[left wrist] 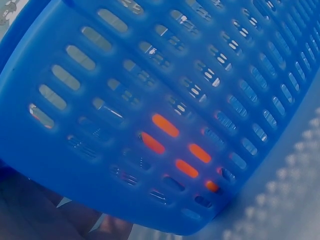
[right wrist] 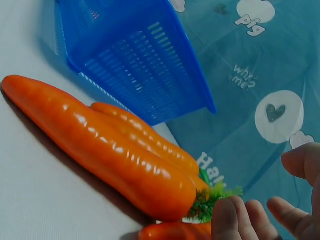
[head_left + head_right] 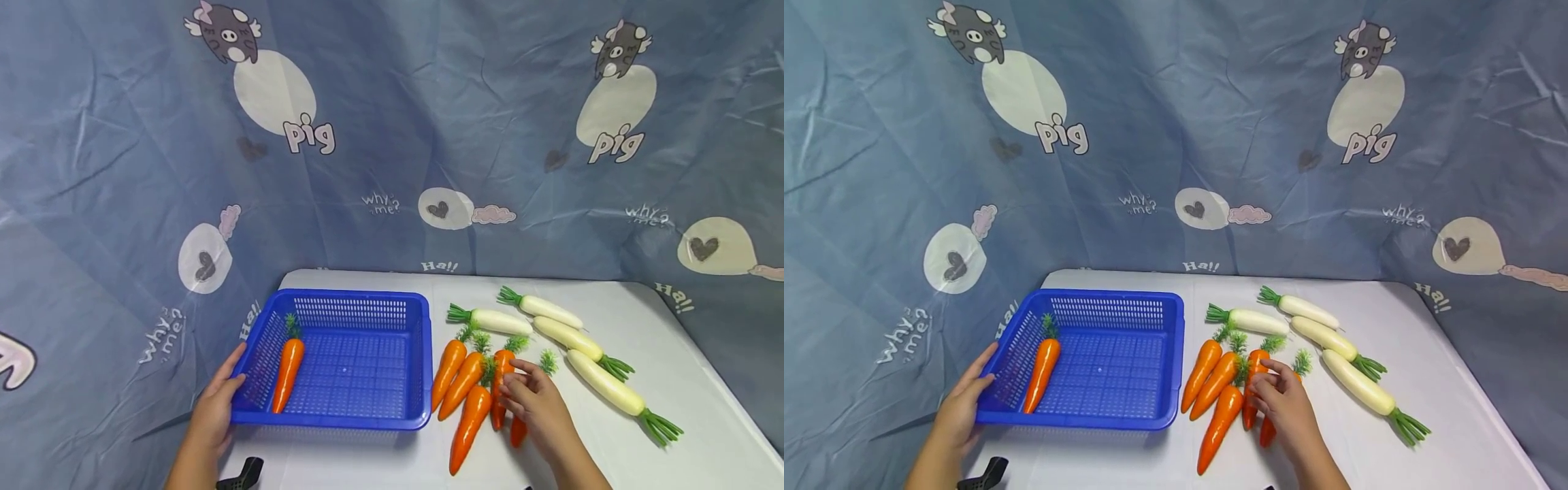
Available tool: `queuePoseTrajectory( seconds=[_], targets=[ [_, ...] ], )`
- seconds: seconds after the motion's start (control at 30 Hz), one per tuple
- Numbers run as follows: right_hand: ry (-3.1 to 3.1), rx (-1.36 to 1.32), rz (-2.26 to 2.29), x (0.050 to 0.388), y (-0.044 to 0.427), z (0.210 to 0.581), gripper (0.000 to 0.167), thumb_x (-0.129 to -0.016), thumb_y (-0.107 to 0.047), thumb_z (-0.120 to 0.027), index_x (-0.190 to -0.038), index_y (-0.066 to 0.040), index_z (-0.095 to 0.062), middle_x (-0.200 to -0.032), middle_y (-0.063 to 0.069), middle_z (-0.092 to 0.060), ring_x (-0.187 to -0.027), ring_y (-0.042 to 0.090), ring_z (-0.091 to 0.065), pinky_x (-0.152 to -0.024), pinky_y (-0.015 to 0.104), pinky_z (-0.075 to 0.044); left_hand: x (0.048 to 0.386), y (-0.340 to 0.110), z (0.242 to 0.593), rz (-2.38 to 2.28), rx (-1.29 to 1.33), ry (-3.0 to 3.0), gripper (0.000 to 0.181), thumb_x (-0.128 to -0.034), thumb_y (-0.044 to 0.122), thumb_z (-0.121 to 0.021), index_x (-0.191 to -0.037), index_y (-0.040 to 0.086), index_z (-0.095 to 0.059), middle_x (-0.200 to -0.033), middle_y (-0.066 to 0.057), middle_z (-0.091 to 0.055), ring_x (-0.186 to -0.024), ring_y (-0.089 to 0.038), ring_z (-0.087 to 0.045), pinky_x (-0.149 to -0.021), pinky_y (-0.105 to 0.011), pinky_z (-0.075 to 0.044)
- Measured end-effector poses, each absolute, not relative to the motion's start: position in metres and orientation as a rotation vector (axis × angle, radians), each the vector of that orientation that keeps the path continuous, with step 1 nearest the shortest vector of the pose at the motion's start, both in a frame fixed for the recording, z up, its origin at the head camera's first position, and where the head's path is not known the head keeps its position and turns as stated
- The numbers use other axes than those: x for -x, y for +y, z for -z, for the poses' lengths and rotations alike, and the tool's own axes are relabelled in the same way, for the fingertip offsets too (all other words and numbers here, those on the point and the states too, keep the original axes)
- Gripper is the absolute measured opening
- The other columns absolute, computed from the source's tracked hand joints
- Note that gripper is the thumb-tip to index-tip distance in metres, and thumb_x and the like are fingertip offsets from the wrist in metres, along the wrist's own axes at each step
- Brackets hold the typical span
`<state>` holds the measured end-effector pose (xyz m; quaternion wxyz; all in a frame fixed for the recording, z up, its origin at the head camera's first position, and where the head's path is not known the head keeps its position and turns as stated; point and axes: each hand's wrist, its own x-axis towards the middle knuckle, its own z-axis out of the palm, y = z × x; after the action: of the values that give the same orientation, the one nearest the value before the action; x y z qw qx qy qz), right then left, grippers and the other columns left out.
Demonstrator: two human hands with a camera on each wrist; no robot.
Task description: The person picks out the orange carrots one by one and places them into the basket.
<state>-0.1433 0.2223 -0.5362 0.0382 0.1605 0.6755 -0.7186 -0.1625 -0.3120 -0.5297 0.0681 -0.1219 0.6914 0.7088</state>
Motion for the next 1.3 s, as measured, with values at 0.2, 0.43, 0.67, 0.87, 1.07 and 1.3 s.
queuePoseTrajectory(
  seconds=[0.2,0.43,0.67,0.87,1.07,1.3],
  targets=[
    [2.084,-0.503,2.199,0.141,0.23,0.538,0.053,-0.107,-0.015,-0.06,-0.153,-0.003,-0.038,-0.122,0.011,-0.056,-0.104,0.022,-0.068,-0.09,0.034,-0.059,0.165,-0.312,0.528,-2.109,0.396,2.098,0.056,-0.1146,0.025,-0.031,-0.167,0.043,-0.02,-0.168,-0.011,-0.017,-0.106,-0.008,-0.059,-0.081,-0.032,-0.058],
    [2.133,-0.52,2.166,0.137,0.24,0.54,0.056,-0.107,-0.021,-0.062,-0.154,-0.001,-0.037,-0.119,0.009,-0.06,-0.102,0.018,-0.07,-0.089,0.031,-0.059,0.163,-0.311,0.527,-2.129,0.424,2.072,0.056,-0.1144,0.025,-0.03,-0.167,0.042,-0.02,-0.167,-0.011,-0.019,-0.104,-0.006,-0.062,-0.08,-0.032,-0.059],
    [2.125,-0.569,2.201,0.135,0.249,0.539,0.056,-0.107,-0.023,-0.062,-0.152,0.0,-0.038,-0.112,0.0,-0.061,-0.102,0.014,-0.067,-0.085,0.026,-0.058,0.163,-0.312,0.529,-2.133,0.4,2.073,0.056,-0.1146,0.025,-0.03,-0.167,0.042,-0.02,-0.167,-0.012,-0.018,-0.104,-0.007,-0.062,-0.079,-0.033,-0.06],
    [2.104,-0.566,2.217,0.133,0.256,0.543,0.057,-0.108,-0.022,-0.06,-0.153,0.001,-0.035,-0.113,-0.002,-0.061,-0.101,0.013,-0.067,-0.085,0.026,-0.058,0.163,-0.312,0.53,-2.132,0.38,2.083,0.055,-0.1148,0.026,-0.03,-0.167,0.041,-0.02,-0.164,-0.008,-0.021,-0.104,-0.008,-0.062,-0.079,-0.034,-0.06],
    [2.098,-0.59,2.233,0.129,0.261,0.55,0.054,-0.108,-0.02,-0.06,-0.151,0.001,-0.037,-0.112,-0.001,-0.059,-0.095,0.01,-0.067,-0.084,0.026,-0.059,0.161,-0.312,0.529,-2.133,0.369,2.08,0.056,-0.1147,0.026,-0.032,-0.167,0.04,-0.02,-0.162,-0.006,-0.023,-0.106,-0.007,-0.061,-0.081,-0.032,-0.059],
    [2.139,-0.633,2.234,0.128,0.267,0.553,0.049,-0.107,-0.015,-0.059,-0.148,0.004,-0.039,-0.104,-0.001,-0.061,-0.089,0.01,-0.067,-0.08,0.026,-0.059,0.161,-0.311,0.528,-2.147,0.356,2.07,0.056,-0.1148,0.027,-0.032,-0.167,0.04,-0.019,-0.164,-0.007,-0.022,-0.107,-0.006,-0.061,-0.081,-0.033,-0.059]
  ],
)
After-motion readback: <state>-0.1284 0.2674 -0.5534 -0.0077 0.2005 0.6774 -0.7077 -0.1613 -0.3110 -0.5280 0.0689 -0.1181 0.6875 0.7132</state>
